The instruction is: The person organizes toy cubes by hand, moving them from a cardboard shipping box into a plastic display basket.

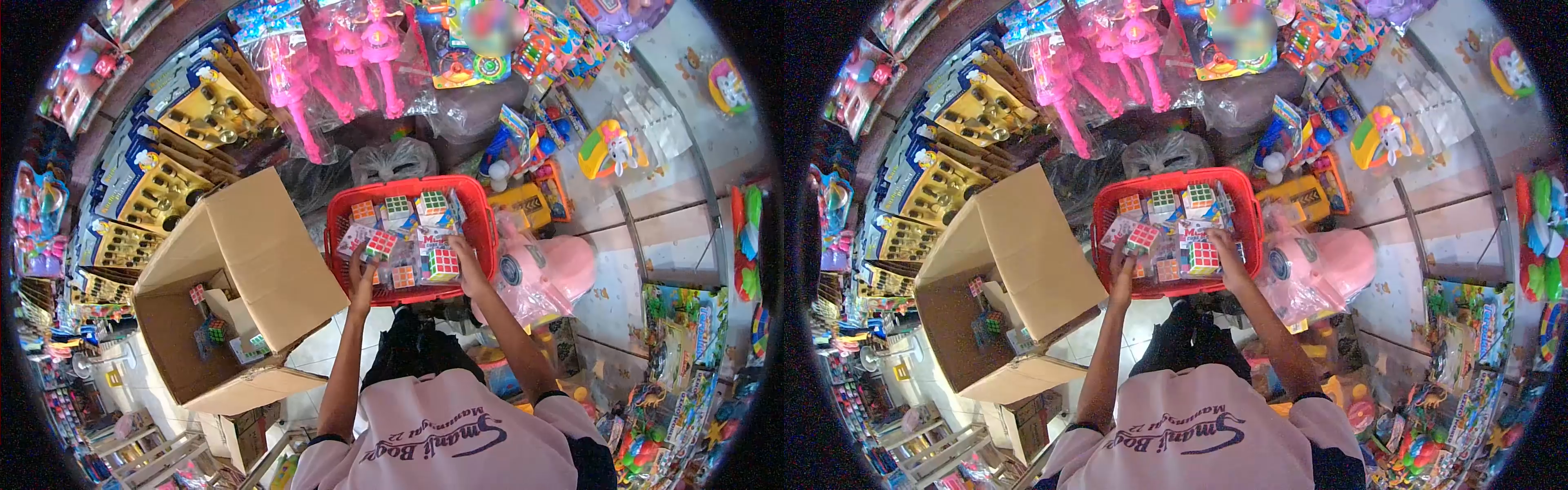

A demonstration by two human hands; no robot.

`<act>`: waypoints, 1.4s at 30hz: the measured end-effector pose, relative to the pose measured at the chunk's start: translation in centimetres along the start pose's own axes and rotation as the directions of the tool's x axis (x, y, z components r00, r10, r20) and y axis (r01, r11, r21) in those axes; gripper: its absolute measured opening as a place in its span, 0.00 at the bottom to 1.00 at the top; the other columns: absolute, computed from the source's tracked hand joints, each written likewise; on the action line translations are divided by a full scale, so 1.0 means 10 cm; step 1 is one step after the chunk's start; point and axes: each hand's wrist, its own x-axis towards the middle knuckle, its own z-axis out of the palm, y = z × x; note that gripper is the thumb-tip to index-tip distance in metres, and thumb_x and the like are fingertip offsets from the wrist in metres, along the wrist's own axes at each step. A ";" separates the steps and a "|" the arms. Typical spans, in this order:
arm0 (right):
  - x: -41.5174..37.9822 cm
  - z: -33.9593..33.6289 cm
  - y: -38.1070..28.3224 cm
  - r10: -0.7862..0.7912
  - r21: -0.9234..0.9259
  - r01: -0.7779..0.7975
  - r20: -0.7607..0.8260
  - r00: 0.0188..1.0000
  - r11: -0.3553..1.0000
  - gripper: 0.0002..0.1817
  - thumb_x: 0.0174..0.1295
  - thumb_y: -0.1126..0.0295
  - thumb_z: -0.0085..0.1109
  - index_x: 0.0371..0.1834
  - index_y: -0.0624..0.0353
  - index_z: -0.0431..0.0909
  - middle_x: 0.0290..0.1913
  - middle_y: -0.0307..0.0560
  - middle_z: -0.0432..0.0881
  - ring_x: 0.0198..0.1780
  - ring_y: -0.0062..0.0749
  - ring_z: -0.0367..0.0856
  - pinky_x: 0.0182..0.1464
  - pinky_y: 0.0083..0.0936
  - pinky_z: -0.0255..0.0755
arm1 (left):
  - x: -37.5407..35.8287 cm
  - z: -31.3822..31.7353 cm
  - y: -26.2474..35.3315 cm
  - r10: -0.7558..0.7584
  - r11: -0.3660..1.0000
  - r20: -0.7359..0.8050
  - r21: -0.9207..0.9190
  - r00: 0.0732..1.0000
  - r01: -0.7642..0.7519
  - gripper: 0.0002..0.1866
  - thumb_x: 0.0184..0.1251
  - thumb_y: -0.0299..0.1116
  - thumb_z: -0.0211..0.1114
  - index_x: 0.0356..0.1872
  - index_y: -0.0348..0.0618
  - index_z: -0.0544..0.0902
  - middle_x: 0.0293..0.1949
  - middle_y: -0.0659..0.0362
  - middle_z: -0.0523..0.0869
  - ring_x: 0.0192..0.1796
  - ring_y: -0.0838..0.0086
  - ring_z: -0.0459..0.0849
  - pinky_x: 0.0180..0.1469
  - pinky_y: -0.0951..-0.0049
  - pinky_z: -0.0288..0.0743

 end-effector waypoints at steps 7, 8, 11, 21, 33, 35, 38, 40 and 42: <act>-0.03 0.28 -0.04 -0.159 -0.343 0.198 0.139 0.977 0.918 0.19 0.57 0.62 0.65 0.48 0.54 0.71 0.50 0.44 0.73 0.51 0.25 0.73 0.52 0.24 0.67 | 0.17 -0.06 -0.23 0.000 1.000 0.021 0.000 1.000 0.000 0.29 0.66 0.46 0.58 0.63 0.40 0.68 0.58 0.52 0.74 0.59 0.66 0.70 0.61 0.66 0.63; -0.01 0.30 -0.04 -0.132 -0.321 0.176 0.155 0.979 0.931 0.19 0.57 0.62 0.66 0.48 0.54 0.71 0.50 0.44 0.73 0.50 0.24 0.73 0.51 0.24 0.67 | 0.19 -0.04 -0.20 -0.026 1.000 -0.005 0.002 1.000 0.026 0.25 0.66 0.44 0.59 0.59 0.40 0.71 0.53 0.53 0.77 0.54 0.65 0.73 0.57 0.66 0.65; 0.01 0.35 -0.04 -0.195 -0.354 0.243 0.166 0.967 0.903 0.19 0.57 0.61 0.66 0.48 0.54 0.71 0.47 0.43 0.74 0.48 0.24 0.74 0.50 0.23 0.68 | 0.23 0.00 0.06 -0.165 0.986 -0.078 -0.050 0.983 0.162 0.22 0.60 0.44 0.67 0.48 0.39 0.76 0.40 0.55 0.80 0.42 0.65 0.75 0.50 0.65 0.68; 0.26 0.36 0.13 -0.261 -0.447 0.362 0.273 0.926 0.818 0.26 0.56 0.59 0.67 0.52 0.58 0.67 0.54 0.47 0.70 0.58 0.29 0.68 0.59 0.25 0.62 | 0.57 -0.13 -0.53 0.351 0.749 -0.036 0.611 0.936 -0.257 0.24 0.54 0.42 0.71 0.47 0.39 0.74 0.59 0.36 0.66 0.62 0.44 0.65 0.61 0.56 0.64; 0.14 0.43 0.10 -0.137 -0.383 0.215 0.221 0.966 0.898 0.24 0.59 0.61 0.65 0.53 0.57 0.67 0.49 0.41 0.71 0.51 0.22 0.69 0.53 0.21 0.64 | 0.32 0.10 -0.29 0.311 0.666 -0.018 0.717 0.950 -0.204 0.34 0.53 0.39 0.71 0.59 0.39 0.68 0.54 0.40 0.69 0.54 0.44 0.70 0.56 0.51 0.66; 0.14 0.44 0.08 -0.110 -0.401 0.180 0.190 0.975 0.898 0.24 0.59 0.60 0.65 0.53 0.57 0.67 0.49 0.41 0.71 0.51 0.22 0.70 0.53 0.22 0.64 | 0.39 0.04 -0.23 0.274 0.658 0.046 0.719 0.961 -0.222 0.33 0.53 0.38 0.71 0.59 0.38 0.68 0.52 0.41 0.70 0.52 0.45 0.71 0.54 0.51 0.67; 0.22 0.40 0.14 -0.137 -0.401 0.207 0.195 0.971 0.893 0.24 0.59 0.60 0.64 0.54 0.57 0.67 0.49 0.42 0.71 0.50 0.22 0.71 0.52 0.22 0.65 | 0.42 0.01 -0.29 0.306 0.651 0.046 0.719 0.951 -0.244 0.32 0.52 0.35 0.70 0.58 0.37 0.68 0.51 0.41 0.71 0.51 0.45 0.71 0.53 0.51 0.67; 0.21 0.42 0.13 -0.145 -0.400 0.216 0.200 0.969 0.891 0.24 0.59 0.60 0.64 0.54 0.57 0.67 0.49 0.42 0.72 0.50 0.22 0.71 0.52 0.23 0.65 | 0.42 -0.02 -0.37 0.361 0.676 0.052 0.674 0.931 -0.299 0.31 0.52 0.33 0.70 0.58 0.37 0.68 0.51 0.41 0.72 0.51 0.46 0.71 0.54 0.52 0.67; 0.20 0.41 0.13 -0.119 -0.406 0.190 0.194 0.974 0.894 0.24 0.59 0.60 0.64 0.54 0.57 0.67 0.49 0.43 0.72 0.51 0.23 0.71 0.52 0.23 0.66 | 0.42 -0.07 -0.45 0.457 0.632 0.069 0.676 0.887 -0.379 0.30 0.52 0.32 0.70 0.57 0.38 0.69 0.51 0.41 0.72 0.52 0.46 0.71 0.54 0.53 0.67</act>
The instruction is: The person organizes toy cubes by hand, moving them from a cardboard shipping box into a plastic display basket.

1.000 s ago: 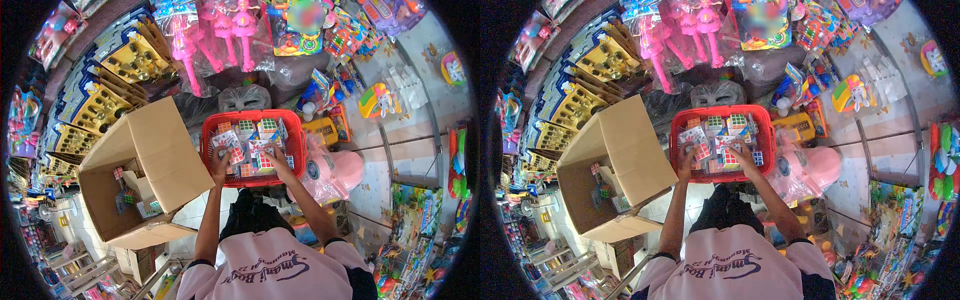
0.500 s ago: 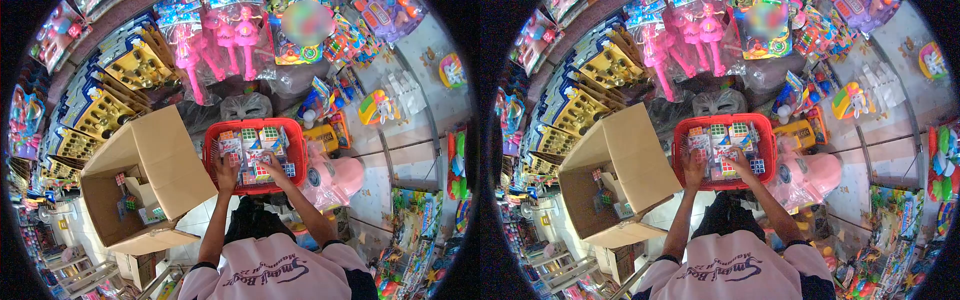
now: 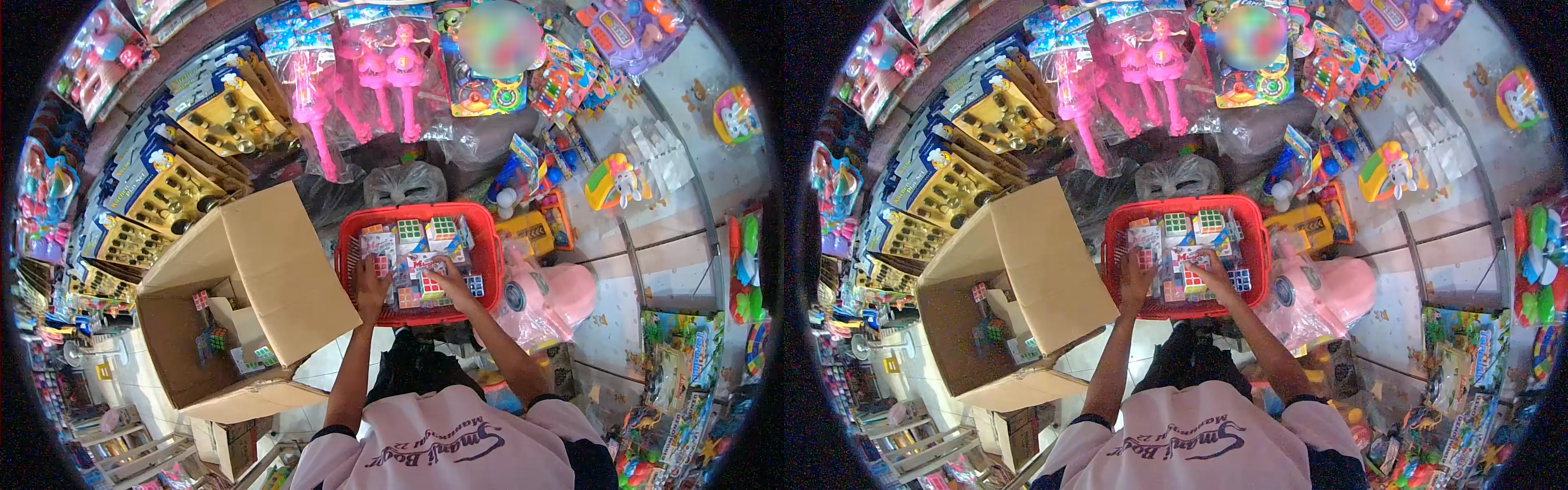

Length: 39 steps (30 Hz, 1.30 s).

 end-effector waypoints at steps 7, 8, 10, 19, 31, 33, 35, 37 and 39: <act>0.08 -0.02 0.12 -0.078 -0.096 0.075 -0.028 0.997 0.993 0.26 0.57 0.59 0.66 0.54 0.59 0.66 0.51 0.46 0.70 0.53 0.28 0.70 0.55 0.25 0.65 | 0.09 -0.14 0.02 -0.113 0.988 0.082 -0.101 0.990 0.121 0.31 0.49 0.30 0.71 0.57 0.39 0.70 0.50 0.41 0.73 0.53 0.47 0.72 0.54 0.54 0.68; 0.09 -0.02 0.12 -0.121 -0.140 0.114 -0.040 0.992 0.984 0.28 0.56 0.58 0.67 0.54 0.59 0.66 0.51 0.48 0.71 0.54 0.30 0.70 0.56 0.26 0.64 | 0.10 -0.16 0.04 -0.131 0.988 0.125 -0.063 0.983 0.140 0.32 0.48 0.31 0.72 0.57 0.39 0.70 0.49 0.41 0.73 0.53 0.47 0.72 0.54 0.54 0.68; 0.16 -0.04 0.15 -0.198 -0.197 0.183 -0.060 0.978 0.963 0.31 0.53 0.56 0.69 0.54 0.60 0.66 0.52 0.51 0.71 0.56 0.34 0.70 0.58 0.29 0.63 | 0.09 -0.14 0.01 -0.178 0.983 0.179 -0.014 0.968 0.183 0.34 0.54 0.34 0.69 0.61 0.39 0.66 0.55 0.40 0.69 0.57 0.44 0.69 0.57 0.53 0.67; 0.51 0.17 0.14 -0.437 -0.600 0.394 0.081 0.896 0.696 0.39 0.49 0.53 0.71 0.60 0.60 0.63 0.56 0.59 0.66 0.61 0.52 0.63 0.62 0.41 0.60 | 0.02 -0.03 -0.07 -0.147 0.987 0.132 0.086 0.980 0.137 0.38 0.51 0.41 0.71 0.62 0.40 0.64 0.60 0.34 0.63 0.62 0.41 0.64 0.61 0.50 0.64; 0.18 0.15 0.20 -0.391 -0.885 0.326 0.186 0.901 0.331 0.44 0.39 0.58 0.74 0.63 0.56 0.65 0.70 0.66 0.51 0.69 0.60 0.53 0.67 0.49 0.53 | -0.06 -0.06 0.01 -0.057 0.994 0.123 0.099 0.991 0.045 0.39 0.55 0.37 0.68 0.67 0.42 0.60 0.64 0.31 0.58 0.64 0.37 0.62 0.63 0.47 0.62; 0.20 0.13 0.18 -0.372 -0.894 0.333 0.213 0.904 0.299 0.41 0.41 0.59 0.72 0.61 0.56 0.67 0.69 0.59 0.56 0.69 0.55 0.55 0.66 0.47 0.54 | -0.06 -0.06 0.01 -0.028 0.993 0.115 0.116 0.993 0.015 0.38 0.55 0.36 0.68 0.67 0.44 0.60 0.64 0.31 0.58 0.64 0.38 0.62 0.63 0.47 0.62; 0.21 0.16 0.14 -0.367 -0.907 0.331 0.225 0.903 0.259 0.40 0.40 0.58 0.72 0.61 0.54 0.69 0.68 0.57 0.59 0.67 0.53 0.57 0.65 0.48 0.54 | -0.09 -0.03 -0.01 -0.015 0.993 0.103 0.122 0.995 0.003 0.37 0.55 0.36 0.68 0.67 0.46 0.61 0.65 0.32 0.57 0.64 0.38 0.62 0.63 0.46 0.61; 0.20 0.18 0.14 -0.394 -0.909 0.352 0.246 0.885 0.224 0.39 0.40 0.57 0.72 0.60 0.52 0.69 0.66 0.54 0.61 0.66 0.51 0.59 0.63 0.49 0.55 | -0.10 0.01 -0.04 -0.024 0.995 0.093 0.097 0.995 0.015 0.37 0.55 0.35 0.68 0.67 0.48 0.62 0.65 0.33 0.58 0.65 0.38 0.62 0.64 0.46 0.61; 0.16 0.20 0.17 -0.452 -0.897 0.397 0.278 0.848 0.193 0.38 0.40 0.56 0.72 0.60 0.50 0.70 0.64 0.51 0.63 0.64 0.49 0.61 0.62 0.49 0.56 | -0.10 0.02 -0.06 -0.037 0.995 0.089 0.096 0.995 0.029 0.37 0.54 0.35 0.68 0.66 0.50 0.63 0.65 0.33 0.58 0.65 0.39 0.62 0.64 0.46 0.61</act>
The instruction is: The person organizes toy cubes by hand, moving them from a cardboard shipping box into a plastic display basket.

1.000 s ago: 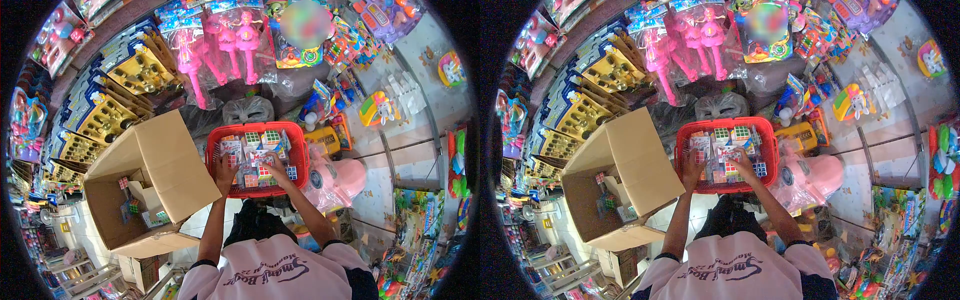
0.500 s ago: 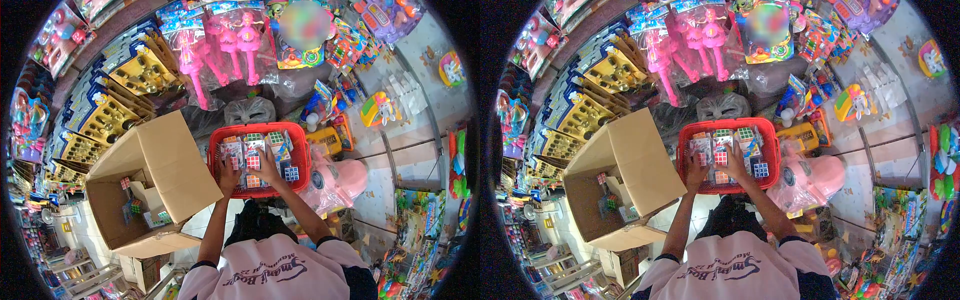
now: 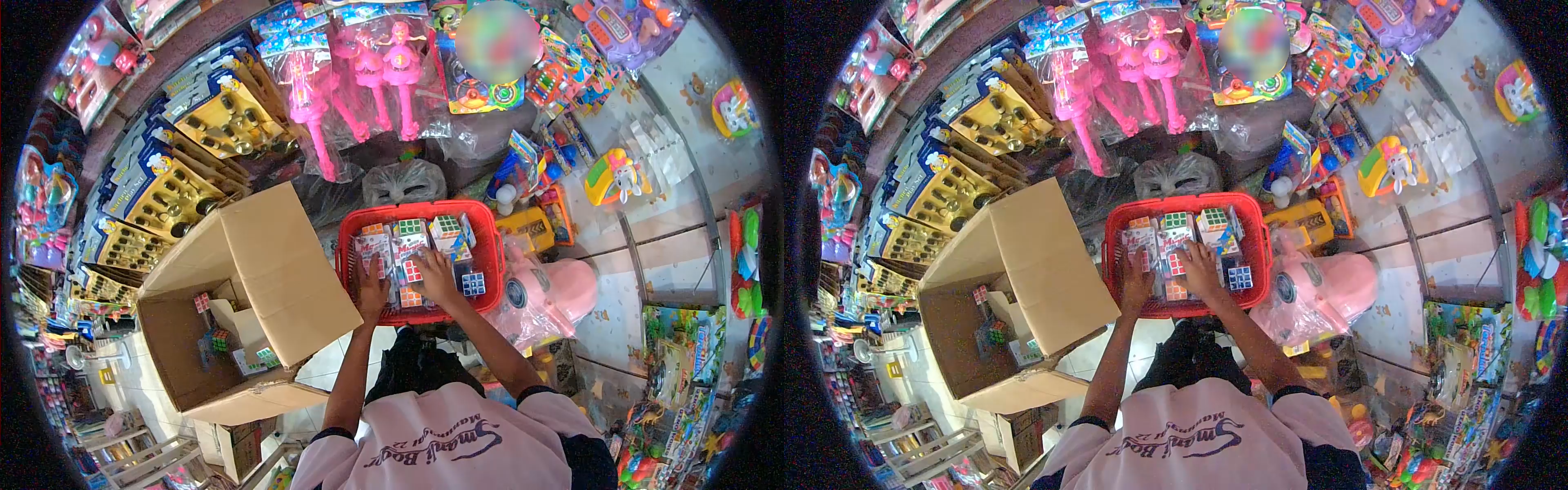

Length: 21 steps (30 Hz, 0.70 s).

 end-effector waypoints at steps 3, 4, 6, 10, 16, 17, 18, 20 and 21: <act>-0.01 0.03 -0.05 0.006 -0.027 -0.007 -0.028 1.000 1.000 0.38 0.39 0.55 0.72 0.59 0.47 0.71 0.59 0.50 0.66 0.61 0.47 0.62 0.59 0.47 0.57 | 0.00 -0.02 0.00 -0.018 1.000 0.009 0.011 1.000 0.018 0.36 0.54 0.35 0.68 0.66 0.50 0.64 0.65 0.34 0.59 0.65 0.39 0.62 0.64 0.46 0.60; 0.00 0.02 -0.06 0.023 -0.019 -0.024 -0.025 0.999 1.000 0.38 0.39 0.55 0.73 0.59 0.47 0.72 0.57 0.49 0.67 0.59 0.46 0.63 0.57 0.46 0.57 | 0.00 -0.05 0.00 -0.022 1.000 0.016 0.002 1.000 0.021 0.36 0.53 0.35 0.68 0.66 0.50 0.64 0.65 0.34 0.59 0.65 0.39 0.62 0.64 0.46 0.60; 0.00 0.01 -0.06 0.059 -0.004 -0.059 -0.021 0.998 0.998 0.38 0.38 0.54 0.73 0.58 0.47 0.73 0.54 0.48 0.68 0.57 0.45 0.64 0.55 0.44 0.58 | 0.00 -0.05 0.00 -0.028 1.000 0.018 -0.011 0.999 0.028 0.36 0.53 0.35 0.68 0.65 0.49 0.65 0.65 0.34 0.60 0.65 0.39 0.62 0.64 0.46 0.60; 0.03 -0.03 -0.07 0.083 -0.007 -0.083 -0.016 0.996 0.996 0.38 0.38 0.53 0.73 0.58 0.45 0.74 0.51 0.45 0.68 0.54 0.43 0.65 0.53 0.41 0.58 | -0.03 -0.01 0.02 -0.093 0.994 0.034 0.061 0.995 0.091 0.35 0.52 0.35 0.67 0.65 0.48 0.66 0.65 0.34 0.60 0.65 0.39 0.62 0.64 0.46 0.60; 0.00 -0.05 -0.09 0.096 -0.019 -0.096 -0.031 0.995 0.995 0.39 0.39 0.53 0.73 0.61 0.42 0.72 0.51 0.44 0.68 0.53 0.41 0.65 0.53 0.40 0.58 | -0.06 -0.08 0.04 -0.056 0.997 0.035 0.045 0.998 0.055 0.36 0.52 0.34 0.67 0.65 0.49 0.64 0.65 0.34 0.59 0.65 0.39 0.62 0.63 0.45 0.62; -0.01 -0.05 -0.09 0.097 -0.025 -0.097 -0.026 0.995 0.995 0.40 0.40 0.54 0.73 0.62 0.41 0.70 0.51 0.45 0.67 0.53 0.42 0.65 0.53 0.40 0.58 | -0.06 -0.08 0.05 -0.058 0.997 0.043 0.054 0.997 0.056 0.36 0.52 0.34 0.67 0.65 0.49 0.64 0.65 0.34 0.59 0.65 0.39 0.62 0.63 0.45 0.62; -0.01 -0.06 -0.10 0.098 -0.031 -0.098 -0.020 0.995 0.995 0.42 0.40 0.54 0.73 0.64 0.41 0.69 0.51 0.45 0.67 0.53 0.42 0.65 0.52 0.40 0.58 | -0.05 -0.09 0.07 -0.061 0.997 0.053 0.057 0.997 0.058 0.37 0.52 0.33 0.66 0.66 0.50 0.63 0.65 0.34 0.58 0.65 0.38 0.62 0.63 0.45 0.62; -0.02 -0.08 -0.13 0.100 -0.034 -0.100 0.010 0.995 0.994 0.44 0.42 0.55 0.72 0.67 0.44 0.64 0.53 0.47 0.67 0.56 0.44 0.64 0.55 0.42 0.58 | -0.03 -0.12 0.10 -0.068 0.996 0.068 0.064 0.995 0.063 0.38 0.52 0.32 0.66 0.67 0.53 0.62 0.66 0.34 0.57 0.66 0.37 0.61 0.64 0.44 0.61; -0.02 -0.08 -0.14 0.099 -0.035 -0.098 0.025 0.995 0.995 0.45 0.43 0.56 0.72 0.68 0.46 0.62 0.55 0.49 0.66 0.58 0.45 0.64 0.57 0.43 0.57 | -0.04 -0.09 0.08 -0.068 0.997 0.070 0.034 0.995 0.066 0.38 0.53 0.31 0.65 0.68 0.50 0.61 0.67 0.33 0.55 0.67 0.36 0.59 0.64 0.45 0.61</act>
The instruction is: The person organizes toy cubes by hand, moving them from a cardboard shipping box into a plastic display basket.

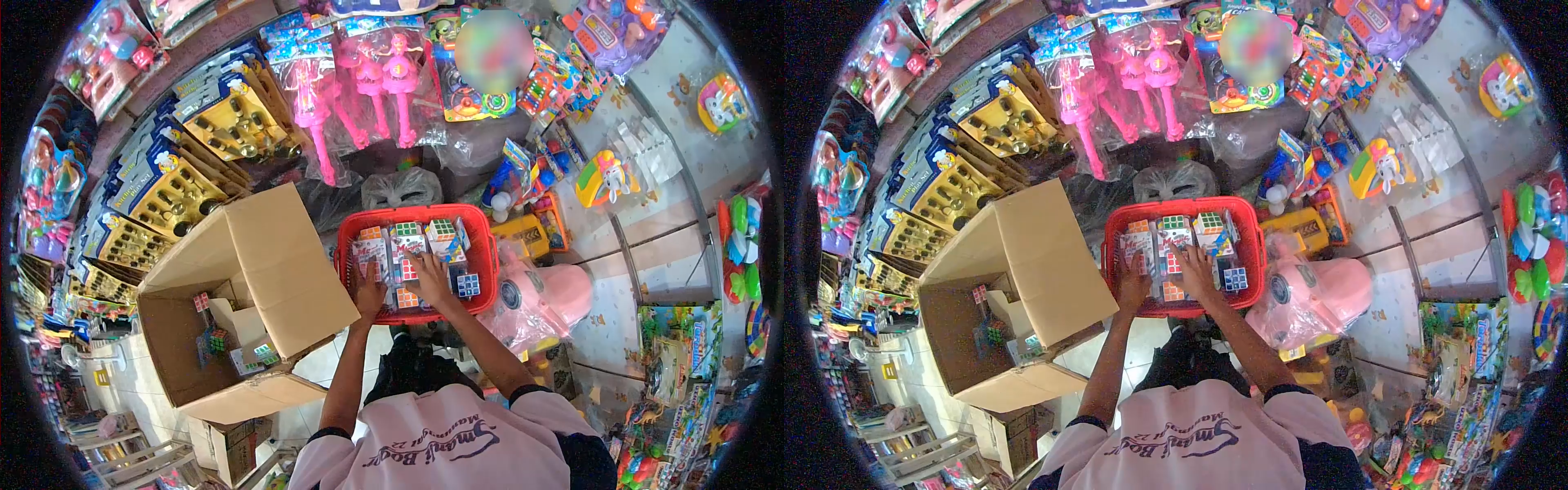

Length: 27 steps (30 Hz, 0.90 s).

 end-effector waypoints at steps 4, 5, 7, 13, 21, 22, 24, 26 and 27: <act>-0.13 -0.11 -0.08 -0.041 0.088 0.051 -0.109 0.993 0.995 0.45 0.47 0.58 0.69 0.69 0.55 0.58 0.60 0.53 0.64 0.63 0.49 0.61 0.62 0.46 0.55 | -0.13 0.01 0.02 0.008 0.996 -0.043 -0.092 0.999 -0.012 0.40 0.53 0.29 0.64 0.69 0.51 0.58 0.68 0.33 0.53 0.68 0.35 0.55 0.65 0.45 0.59; -0.21 -0.16 -0.11 -0.042 0.101 0.056 -0.136 0.990 0.993 0.43 0.47 0.59 0.68 0.68 0.57 0.59 0.60 0.54 0.64 0.64 0.49 0.61 0.63 0.47 0.55 | -0.21 -0.02 0.04 0.011 0.994 -0.064 -0.107 0.998 -0.018 0.40 0.52 0.29 0.64 0.69 0.53 0.59 0.67 0.33 0.54 0.68 0.35 0.55 0.66 0.44 0.57; -0.36 -0.23 -0.15 -0.054 0.147 0.083 -0.189 0.981 0.986 0.39 0.48 0.61 0.67 0.65 0.59 0.62 0.61 0.56 0.63 0.64 0.51 0.61 0.62 0.47 0.55 | -0.43 -0.14 0.19 0.057 0.994 -0.104 -0.091 0.993 -0.066 0.39 0.53 0.29 0.64 0.69 0.49 0.59 0.68 0.33 0.53 0.69 0.36 0.55 0.66 0.46 0.57; -1.11 -0.42 -0.27 -0.048 0.369 0.109 -0.171 0.984 0.923 0.17 0.55 0.69 0.60 0.48 0.62 0.73 0.48 0.53 0.76 0.53 0.46 0.73 0.53 0.39 0.65 | -1.46 -0.49 0.67 0.099 0.978 -0.075 -0.174 0.992 -0.111 0.23 0.59 0.26 0.62 0.57 0.38 0.71 0.65 0.41 0.61 0.64 0.44 0.65 0.63 0.53 0.64; -2.08 0.30 0.00 -0.076 0.631 -0.099 0.245 0.967 0.770 0.07 0.60 0.71 0.57 0.39 0.61 0.76 0.34 0.52 0.81 0.37 0.38 0.83 0.39 0.28 0.75 | -2.72 0.14 -0.51 -0.111 0.936 0.519 -0.232 0.847 0.265 0.17 0.62 0.38 0.60 0.49 0.40 0.79 0.40 0.46 0.85 0.43 0.55 0.84 0.48 0.62 0.77; -2.18 0.49 0.10 -0.073 0.609 -0.115 0.276 0.958 0.784 0.07 0.59 0.71 0.58 0.39 0.61 0.77 0.33 0.52 0.81 0.38 0.37 0.83 0.40 0.28 0.75 | -2.88 0.23 -0.68 -0.217 0.900 0.513 -0.224 0.830 0.374 0.17 0.62 0.38 0.60 0.48 0.39 0.80 0.40 0.46 0.85 0.43 0.56 0.84 0.48 0.63 0.77; -2.42 1.01 0.42 -0.066 0.632 -0.148 0.302 0.951 0.761 0.09 0.59 0.68 0.59 0.38 0.61 0.78 0.32 0.51 0.82 0.38 0.36 0.83 0.39 0.28 0.76 | -3.22 0.38 -1.02 -0.420 0.789 0.499 -0.211 0.758 0.577 0.17 0.61 0.39 0.60 0.45 0.39 0.81 0.41 0.46 0.85 0.44 0.58 0.85 0.46 0.64 0.77; -2.62 1.54 0.77 -0.044 0.496 -0.192 0.425 0.904 0.847 0.11 0.59 0.64 0.59 0.39 0.60 0.79 0.32 0.51 0.83 0.38 0.38 0.84 0.40 0.30 0.76 | -3.57 0.63 -1.50 -0.405 0.835 0.459 -0.168 0.791 0.525 0.17 0.61 0.40 0.60 0.44 0.39 0.82 0.40 0.47 0.86 0.44 0.59 0.85 0.46 0.65 0.77; -2.70 1.77 0.94 -0.006 0.334 -0.198 0.523 0.852 0.921 0.13 0.59 0.62 0.59 0.40 0.59 0.79 0.33 0.51 0.83 0.37 0.41 0.83 0.41 0.33 0.76 | -3.70 0.70 -1.63 -0.396 0.855 0.436 -0.147 0.808 0.498 0.16 0.60 0.41 0.60 0.43 0.40 0.83 0.39 0.47 0.86 0.45 0.60 0.85 0.46 0.66 0.77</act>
